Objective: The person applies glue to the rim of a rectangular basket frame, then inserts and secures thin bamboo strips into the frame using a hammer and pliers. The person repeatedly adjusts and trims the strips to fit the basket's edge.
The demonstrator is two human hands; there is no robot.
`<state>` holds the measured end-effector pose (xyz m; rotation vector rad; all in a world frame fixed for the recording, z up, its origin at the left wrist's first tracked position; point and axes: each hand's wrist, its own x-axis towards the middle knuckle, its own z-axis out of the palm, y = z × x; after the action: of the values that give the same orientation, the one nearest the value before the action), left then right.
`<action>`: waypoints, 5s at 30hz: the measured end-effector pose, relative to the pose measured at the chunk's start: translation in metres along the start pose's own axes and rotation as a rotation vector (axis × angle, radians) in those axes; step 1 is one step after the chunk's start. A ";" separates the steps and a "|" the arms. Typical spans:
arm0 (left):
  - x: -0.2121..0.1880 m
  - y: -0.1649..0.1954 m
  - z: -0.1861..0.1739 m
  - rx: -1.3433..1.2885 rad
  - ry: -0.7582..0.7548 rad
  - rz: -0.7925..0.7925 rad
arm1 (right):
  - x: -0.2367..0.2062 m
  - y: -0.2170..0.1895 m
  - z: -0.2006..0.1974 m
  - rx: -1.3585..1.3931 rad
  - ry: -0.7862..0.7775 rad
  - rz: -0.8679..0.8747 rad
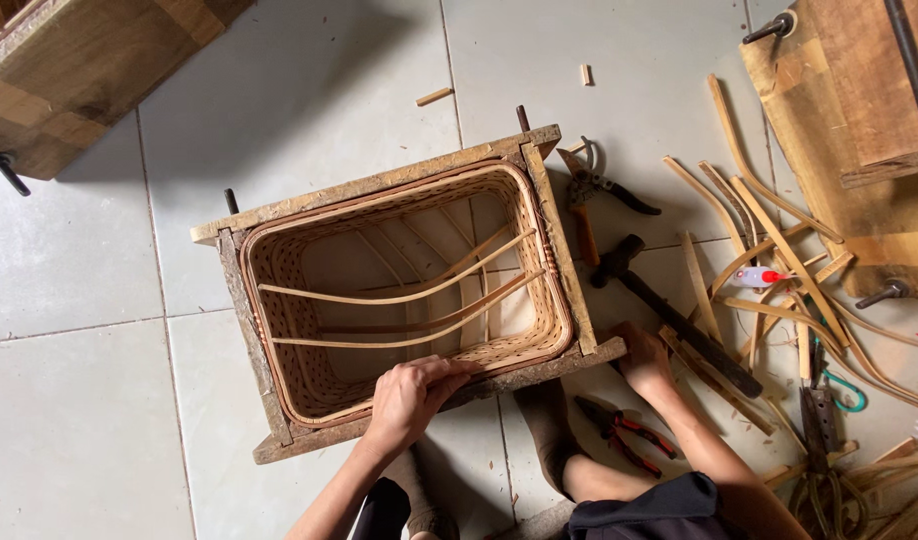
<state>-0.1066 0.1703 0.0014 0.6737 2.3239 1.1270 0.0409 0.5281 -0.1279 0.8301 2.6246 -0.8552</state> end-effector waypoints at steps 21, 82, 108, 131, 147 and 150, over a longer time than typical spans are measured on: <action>0.001 0.000 0.004 -0.025 0.048 -0.020 | -0.040 0.013 -0.090 0.470 -0.275 -0.044; -0.032 -0.035 0.051 0.626 0.240 0.519 | -0.093 -0.142 -0.018 -0.530 0.143 -0.851; -0.015 -0.001 0.032 0.241 0.357 0.279 | -0.034 -0.206 -0.123 -0.700 -0.644 -0.499; -0.021 -0.016 0.044 0.436 0.330 0.395 | -0.091 -0.125 -0.050 -0.526 0.154 -0.758; -0.036 -0.022 0.054 0.609 0.255 0.443 | -0.083 -0.133 -0.075 -0.623 -0.387 -0.550; -0.036 -0.024 0.056 0.630 0.257 0.423 | -0.080 -0.147 -0.082 -0.569 -0.407 -0.523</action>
<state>-0.0506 0.1679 -0.0424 1.3657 2.8699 0.6407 0.0128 0.4448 0.0371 -0.1691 2.5122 -0.2838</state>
